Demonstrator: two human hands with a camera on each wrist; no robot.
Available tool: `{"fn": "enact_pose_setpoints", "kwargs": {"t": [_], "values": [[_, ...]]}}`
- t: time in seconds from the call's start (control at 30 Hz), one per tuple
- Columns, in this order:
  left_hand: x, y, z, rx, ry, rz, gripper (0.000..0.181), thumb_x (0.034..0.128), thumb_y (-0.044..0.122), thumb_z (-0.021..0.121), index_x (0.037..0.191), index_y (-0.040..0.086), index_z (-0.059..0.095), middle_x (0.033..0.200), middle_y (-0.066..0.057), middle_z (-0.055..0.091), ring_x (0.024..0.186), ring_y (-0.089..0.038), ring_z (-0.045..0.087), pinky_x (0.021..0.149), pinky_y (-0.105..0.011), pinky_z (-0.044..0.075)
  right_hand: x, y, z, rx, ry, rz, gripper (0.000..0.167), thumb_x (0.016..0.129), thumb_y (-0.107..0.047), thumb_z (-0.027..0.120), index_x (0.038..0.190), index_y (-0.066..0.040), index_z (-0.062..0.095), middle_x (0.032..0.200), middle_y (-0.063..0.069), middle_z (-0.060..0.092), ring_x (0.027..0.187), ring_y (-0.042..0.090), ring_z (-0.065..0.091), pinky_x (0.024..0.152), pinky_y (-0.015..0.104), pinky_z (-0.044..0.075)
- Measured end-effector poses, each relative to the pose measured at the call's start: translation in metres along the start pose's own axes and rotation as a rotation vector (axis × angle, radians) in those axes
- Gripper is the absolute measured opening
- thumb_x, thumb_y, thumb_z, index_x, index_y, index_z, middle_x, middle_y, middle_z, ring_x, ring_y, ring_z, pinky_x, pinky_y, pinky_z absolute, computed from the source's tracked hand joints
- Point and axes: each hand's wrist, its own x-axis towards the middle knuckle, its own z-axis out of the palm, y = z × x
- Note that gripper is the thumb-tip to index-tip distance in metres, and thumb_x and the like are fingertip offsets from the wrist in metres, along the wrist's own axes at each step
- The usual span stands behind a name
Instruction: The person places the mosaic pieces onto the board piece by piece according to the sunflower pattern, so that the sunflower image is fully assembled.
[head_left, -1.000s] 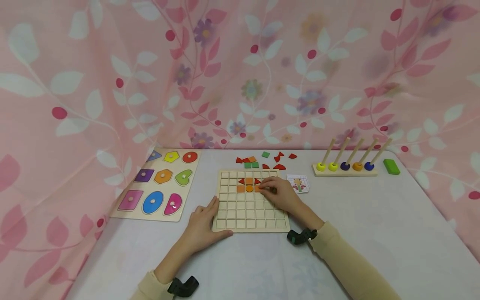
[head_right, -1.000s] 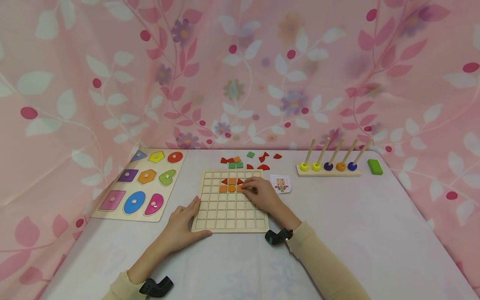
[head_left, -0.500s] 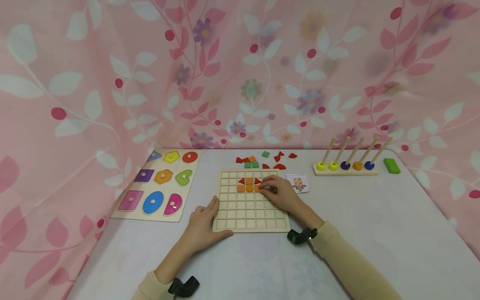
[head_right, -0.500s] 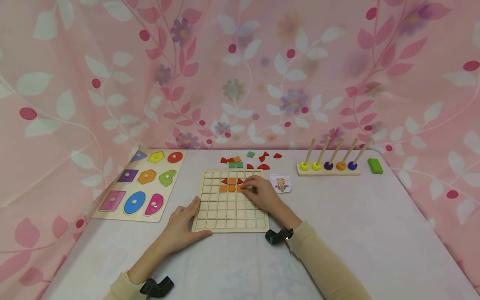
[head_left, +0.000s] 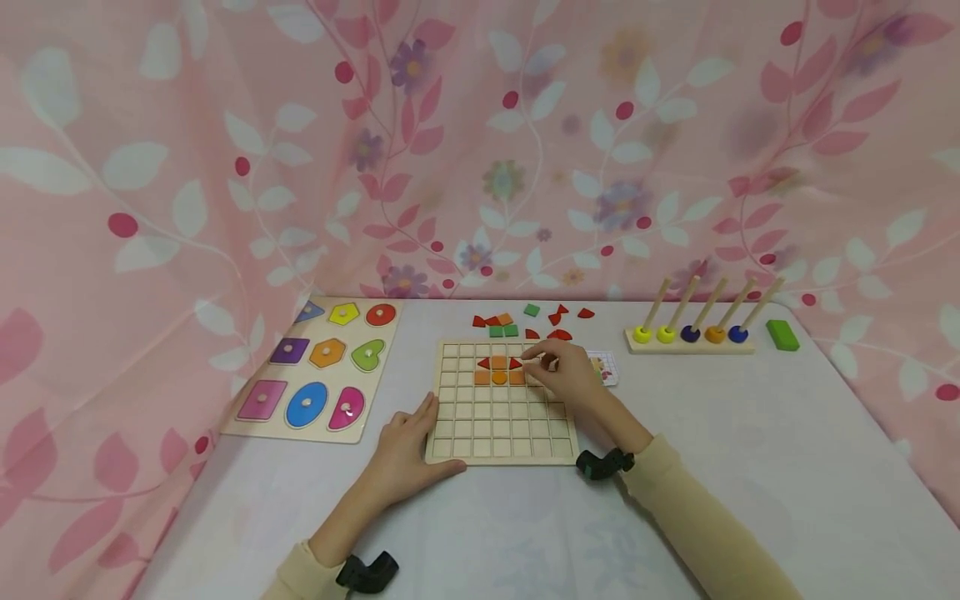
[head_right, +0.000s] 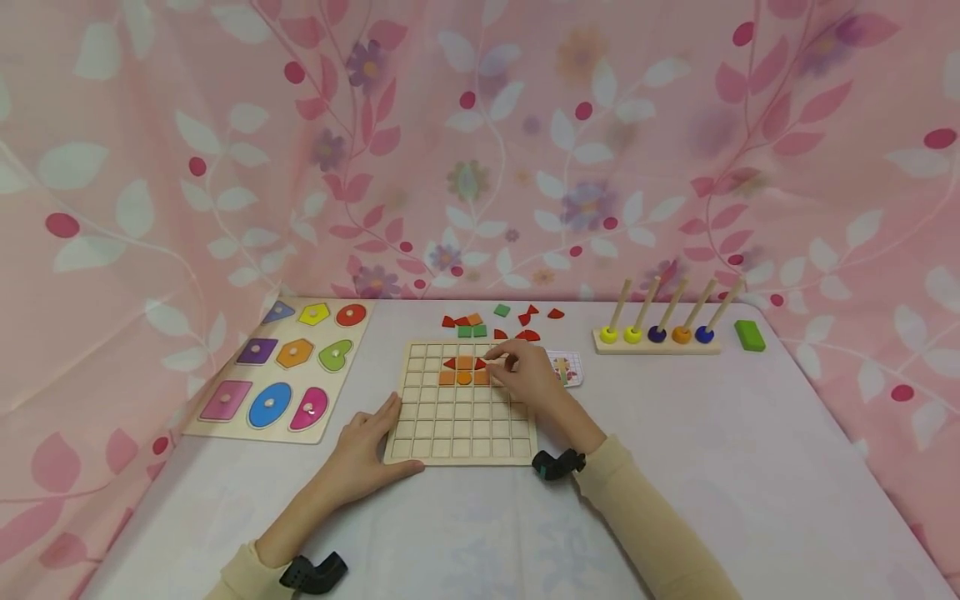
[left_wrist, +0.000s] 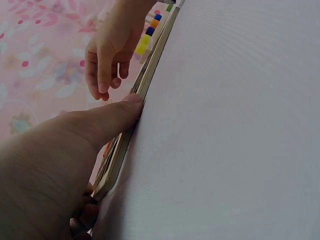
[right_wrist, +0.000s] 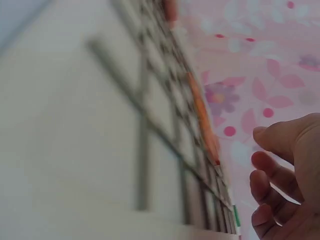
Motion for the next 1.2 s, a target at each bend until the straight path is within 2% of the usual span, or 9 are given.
{"fn": "enact_pose_setpoints", "kwargs": {"t": [0.27, 0.4, 0.57, 0.73, 0.97, 1.2], "values": [[0.001, -0.003, 0.001, -0.002, -0.002, -0.006, 0.115, 0.0783, 0.059, 0.089, 0.164, 0.005, 0.036, 0.174, -0.008, 0.029, 0.113, -0.021, 0.047, 0.086, -0.036, 0.041, 0.046, 0.001, -0.014, -0.028, 0.004, 0.014, 0.022, 0.101, -0.014, 0.074, 0.118, 0.0, 0.078, 0.111, 0.014, 0.077, 0.091, 0.027, 0.067, 0.066, 0.028, 0.045], [0.002, -0.003, 0.0, -0.007, 0.005, -0.001, 0.115, 0.0779, 0.059, 0.09, 0.164, 0.005, 0.037, 0.174, -0.008, 0.03, 0.112, -0.021, 0.047, 0.087, -0.037, 0.04, 0.072, 0.011, -0.014, -0.038, -0.005, 0.013, 0.024, 0.102, -0.013, 0.072, 0.121, 0.001, 0.077, 0.112, 0.016, 0.076, 0.095, 0.031, 0.067, 0.064, 0.029, 0.043], [0.001, -0.003, 0.001, -0.018, 0.008, -0.001, 0.115, 0.0771, 0.06, 0.09, 0.164, 0.005, 0.038, 0.174, -0.007, 0.03, 0.113, -0.021, 0.046, 0.091, -0.041, 0.036, 0.094, 0.023, -0.008, -0.038, -0.048, 0.029, 0.024, 0.103, -0.012, 0.07, 0.123, 0.0, 0.077, 0.117, 0.017, 0.074, 0.095, 0.032, 0.065, 0.07, 0.03, 0.047], [-0.001, -0.005, 0.003, 0.006, 0.024, -0.014, 0.116, 0.075, 0.064, 0.09, 0.164, 0.009, 0.039, 0.174, -0.002, 0.031, 0.12, -0.023, 0.041, 0.092, -0.042, 0.037, 0.106, 0.033, 0.002, -0.061, -0.103, 0.047, 0.024, 0.104, -0.012, 0.069, 0.125, -0.002, 0.077, 0.116, 0.019, 0.072, 0.085, 0.029, 0.06, 0.069, 0.032, 0.047], [-0.001, -0.005, 0.002, 0.05, 0.025, 0.014, 0.117, 0.0754, 0.066, 0.088, 0.164, 0.009, 0.038, 0.174, -0.003, 0.03, 0.119, -0.024, 0.042, 0.095, -0.044, 0.035, 0.113, 0.04, 0.011, -0.106, -0.107, 0.058, 0.023, 0.105, -0.012, 0.067, 0.124, -0.006, 0.079, 0.121, 0.018, 0.071, 0.082, 0.027, 0.059, 0.076, 0.036, 0.048], [0.0, -0.006, 0.002, 0.058, 0.032, 0.019, 0.117, 0.0751, 0.067, 0.087, 0.164, 0.009, 0.039, 0.174, -0.004, 0.032, 0.116, -0.022, 0.045, 0.093, -0.043, 0.036, 0.117, 0.039, 0.008, -0.084, -0.103, 0.089, 0.021, 0.104, -0.011, 0.068, 0.121, -0.004, 0.079, 0.121, 0.019, 0.073, 0.096, 0.03, 0.067, 0.086, 0.041, 0.055]]}}
